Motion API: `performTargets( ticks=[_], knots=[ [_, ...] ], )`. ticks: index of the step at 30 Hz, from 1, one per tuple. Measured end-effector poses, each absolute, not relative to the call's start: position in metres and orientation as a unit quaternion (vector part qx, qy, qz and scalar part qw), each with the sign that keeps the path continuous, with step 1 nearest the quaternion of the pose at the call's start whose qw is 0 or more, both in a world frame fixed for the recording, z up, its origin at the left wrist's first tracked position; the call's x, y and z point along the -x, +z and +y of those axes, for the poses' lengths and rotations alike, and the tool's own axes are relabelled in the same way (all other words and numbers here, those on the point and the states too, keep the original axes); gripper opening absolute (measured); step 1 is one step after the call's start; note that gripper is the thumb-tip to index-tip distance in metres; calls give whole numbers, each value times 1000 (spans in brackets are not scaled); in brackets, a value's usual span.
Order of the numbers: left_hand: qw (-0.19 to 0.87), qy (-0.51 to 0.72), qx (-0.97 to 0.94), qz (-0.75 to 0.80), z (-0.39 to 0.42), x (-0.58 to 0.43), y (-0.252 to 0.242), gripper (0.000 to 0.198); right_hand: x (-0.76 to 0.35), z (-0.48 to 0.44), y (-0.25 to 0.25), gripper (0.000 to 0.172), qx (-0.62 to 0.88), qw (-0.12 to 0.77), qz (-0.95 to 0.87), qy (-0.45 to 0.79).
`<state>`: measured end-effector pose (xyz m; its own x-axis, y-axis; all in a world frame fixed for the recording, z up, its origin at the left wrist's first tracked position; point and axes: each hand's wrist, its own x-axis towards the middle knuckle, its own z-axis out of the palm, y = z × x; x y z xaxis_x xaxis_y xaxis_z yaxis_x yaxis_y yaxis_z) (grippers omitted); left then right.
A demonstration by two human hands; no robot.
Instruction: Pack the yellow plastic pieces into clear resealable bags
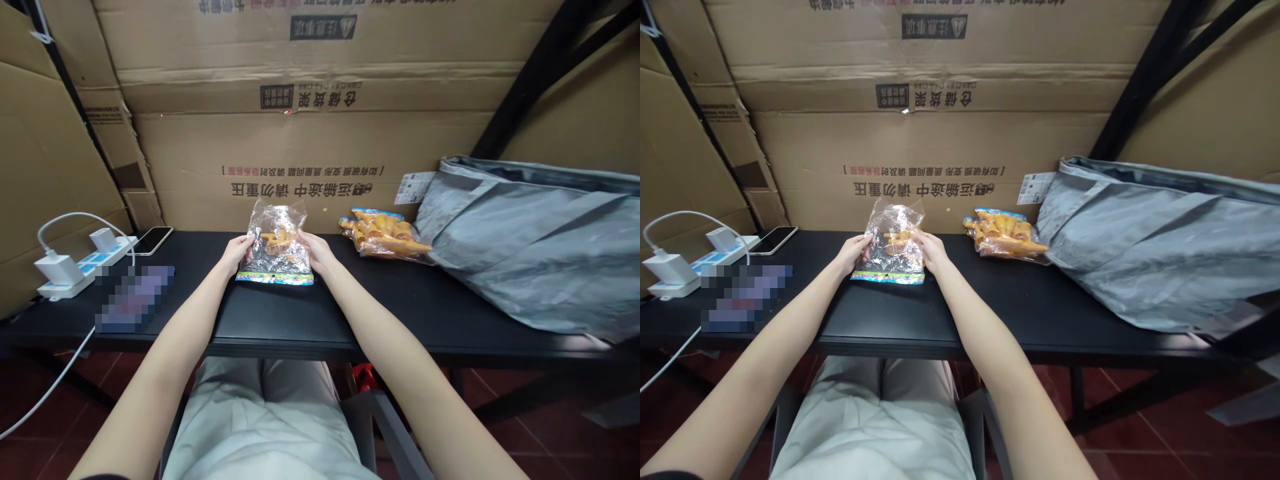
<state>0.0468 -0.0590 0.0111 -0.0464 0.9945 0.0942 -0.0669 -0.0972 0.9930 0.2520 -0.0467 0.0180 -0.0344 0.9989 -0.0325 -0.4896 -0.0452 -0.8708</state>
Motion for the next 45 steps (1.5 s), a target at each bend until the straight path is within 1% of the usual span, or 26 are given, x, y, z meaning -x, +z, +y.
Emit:
performTargets(
  ticks=[5,10,17,22,26,32,36,38,41,43,45],
  knots=[
    [499,553,-462,482,-61,-49,14,26,-251,-42,15,13,393,624,-342,583],
    [504,582,-434,468,-56,-48,11,25,-250,-41,14,16,400,645,-359,543],
    [494,590,-432,470,-51,-46,6,21,-249,-43,12,12,419,621,-396,531],
    [434,612,-454,481,-52,-45,7,22,-244,-49,12,16,418,591,-433,537],
    [403,624,-445,501,-52,-45,7,19,-241,-50,12,15,433,599,-417,529],
    [442,628,-407,494,-52,-45,10,16,-239,-51,10,20,437,603,-394,538],
    [504,609,-387,475,-50,-45,10,19,-239,-53,9,23,427,600,-418,532],
    [515,609,-380,468,-50,-45,10,21,-240,-53,7,27,436,594,-433,519],
    [466,626,-397,484,-51,-45,8,22,-241,-51,5,31,431,582,-451,522],
    [429,637,-407,495,-51,-45,7,21,-241,-50,4,29,420,582,-444,536],
    [416,644,-408,495,-51,-44,6,19,-241,-48,4,27,413,596,-416,548]
  ],
)
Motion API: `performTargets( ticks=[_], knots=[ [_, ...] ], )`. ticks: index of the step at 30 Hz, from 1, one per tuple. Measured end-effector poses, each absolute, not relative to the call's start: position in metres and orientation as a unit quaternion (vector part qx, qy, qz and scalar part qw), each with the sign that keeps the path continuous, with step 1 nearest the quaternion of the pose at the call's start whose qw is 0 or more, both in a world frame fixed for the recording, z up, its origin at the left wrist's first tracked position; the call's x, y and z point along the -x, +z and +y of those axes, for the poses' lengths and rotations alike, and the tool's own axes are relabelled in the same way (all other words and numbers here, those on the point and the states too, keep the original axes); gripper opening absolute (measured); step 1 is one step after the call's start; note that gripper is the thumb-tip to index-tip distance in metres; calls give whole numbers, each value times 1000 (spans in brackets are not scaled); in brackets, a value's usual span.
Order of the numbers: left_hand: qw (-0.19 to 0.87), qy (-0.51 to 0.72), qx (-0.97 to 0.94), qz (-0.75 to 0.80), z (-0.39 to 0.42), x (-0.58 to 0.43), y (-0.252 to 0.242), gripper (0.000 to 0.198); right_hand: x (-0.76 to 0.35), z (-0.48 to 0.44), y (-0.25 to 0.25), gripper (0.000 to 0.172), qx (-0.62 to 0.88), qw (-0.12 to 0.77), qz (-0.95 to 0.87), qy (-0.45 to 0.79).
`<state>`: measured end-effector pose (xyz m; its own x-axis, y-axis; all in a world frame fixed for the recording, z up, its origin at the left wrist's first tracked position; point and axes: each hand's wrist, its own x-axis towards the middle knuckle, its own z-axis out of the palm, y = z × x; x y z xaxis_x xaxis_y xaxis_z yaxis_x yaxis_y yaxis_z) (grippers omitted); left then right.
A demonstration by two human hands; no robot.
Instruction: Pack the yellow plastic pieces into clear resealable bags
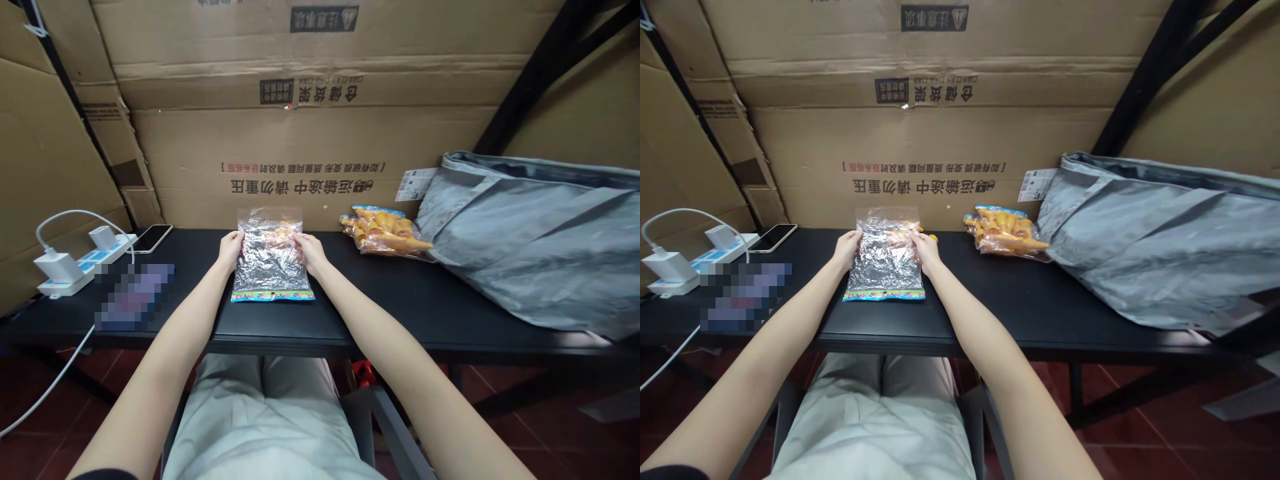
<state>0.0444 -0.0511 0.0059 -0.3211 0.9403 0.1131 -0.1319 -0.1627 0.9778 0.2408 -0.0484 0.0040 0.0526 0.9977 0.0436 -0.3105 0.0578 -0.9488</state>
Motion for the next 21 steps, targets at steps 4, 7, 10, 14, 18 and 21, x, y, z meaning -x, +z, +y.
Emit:
performTargets(
  ticks=[4,7,10,14,18,21],
  knots=[
    [437,650,-388,486,-49,-43,6,15,-240,-46,5,19,394,636,-366,554],
    [454,649,-377,480,-45,-41,5,13,-241,-45,5,16,383,644,-353,561],
    [454,660,-371,470,-42,-40,3,12,-241,-44,5,19,390,653,-349,548],
    [452,671,-362,463,-41,-41,2,11,-242,-42,2,23,401,658,-356,528],
    [446,674,-360,466,-44,-43,4,15,-243,-41,1,19,402,655,-397,502],
    [437,666,-366,481,-47,-44,7,16,-242,-42,2,15,405,644,-422,492]
  ],
)
